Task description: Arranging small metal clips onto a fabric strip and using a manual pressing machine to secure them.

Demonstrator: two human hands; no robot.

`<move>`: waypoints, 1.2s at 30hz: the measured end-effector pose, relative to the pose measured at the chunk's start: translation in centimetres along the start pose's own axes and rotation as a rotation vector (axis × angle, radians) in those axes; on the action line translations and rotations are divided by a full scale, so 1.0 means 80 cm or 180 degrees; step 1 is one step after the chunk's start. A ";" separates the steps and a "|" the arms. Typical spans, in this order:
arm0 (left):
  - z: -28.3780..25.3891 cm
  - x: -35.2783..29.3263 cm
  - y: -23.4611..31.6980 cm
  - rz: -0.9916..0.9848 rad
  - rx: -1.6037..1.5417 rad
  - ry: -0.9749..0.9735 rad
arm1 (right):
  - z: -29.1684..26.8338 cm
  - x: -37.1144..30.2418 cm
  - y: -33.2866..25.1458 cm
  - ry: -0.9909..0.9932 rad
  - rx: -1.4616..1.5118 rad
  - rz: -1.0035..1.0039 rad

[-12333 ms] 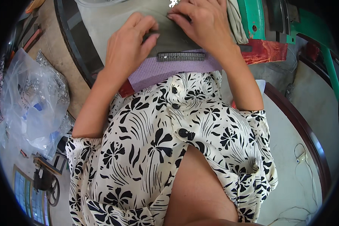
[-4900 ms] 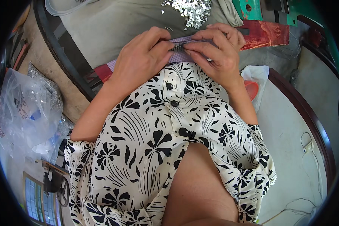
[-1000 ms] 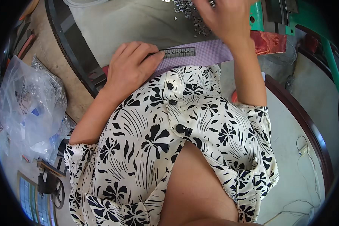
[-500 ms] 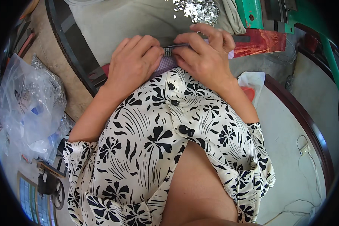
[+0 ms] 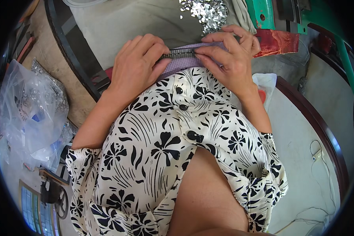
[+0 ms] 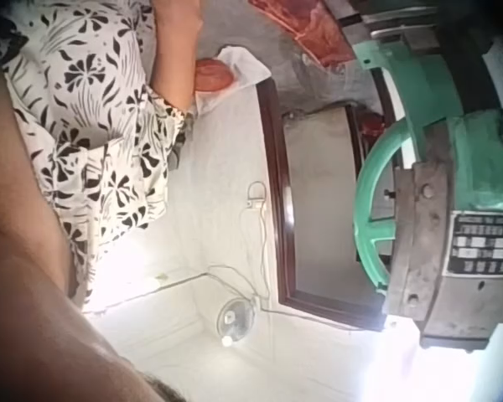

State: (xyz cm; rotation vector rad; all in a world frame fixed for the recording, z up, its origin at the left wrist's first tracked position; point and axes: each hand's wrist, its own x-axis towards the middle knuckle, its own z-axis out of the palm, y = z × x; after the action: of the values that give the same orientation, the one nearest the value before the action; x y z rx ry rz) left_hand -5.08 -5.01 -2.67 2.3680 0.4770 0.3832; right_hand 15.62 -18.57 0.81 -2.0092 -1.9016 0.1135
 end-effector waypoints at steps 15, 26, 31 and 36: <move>-0.007 -0.022 -0.014 -0.0389 -0.0100 0.0081 | 0.014 0.001 -0.024 0.0117 -0.0754 -0.0414; -0.015 -0.027 -0.020 0.0317 0.0367 0.0517 | 0.008 0.000 -0.007 -0.0075 -0.0514 -0.0319; -0.010 -0.028 -0.028 -0.0080 0.0177 0.0607 | 0.018 0.015 -0.001 0.0166 -0.0663 -0.0539; -0.006 -0.031 -0.028 -0.0535 -0.0160 0.0529 | 0.019 0.018 0.007 0.0066 -0.0283 -0.0352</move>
State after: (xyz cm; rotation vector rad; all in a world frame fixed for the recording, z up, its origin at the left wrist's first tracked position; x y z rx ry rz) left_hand -8.04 -4.21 -4.20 2.2379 0.7298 0.5101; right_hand 15.81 -16.88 -0.54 -1.9476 -2.0326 -0.0212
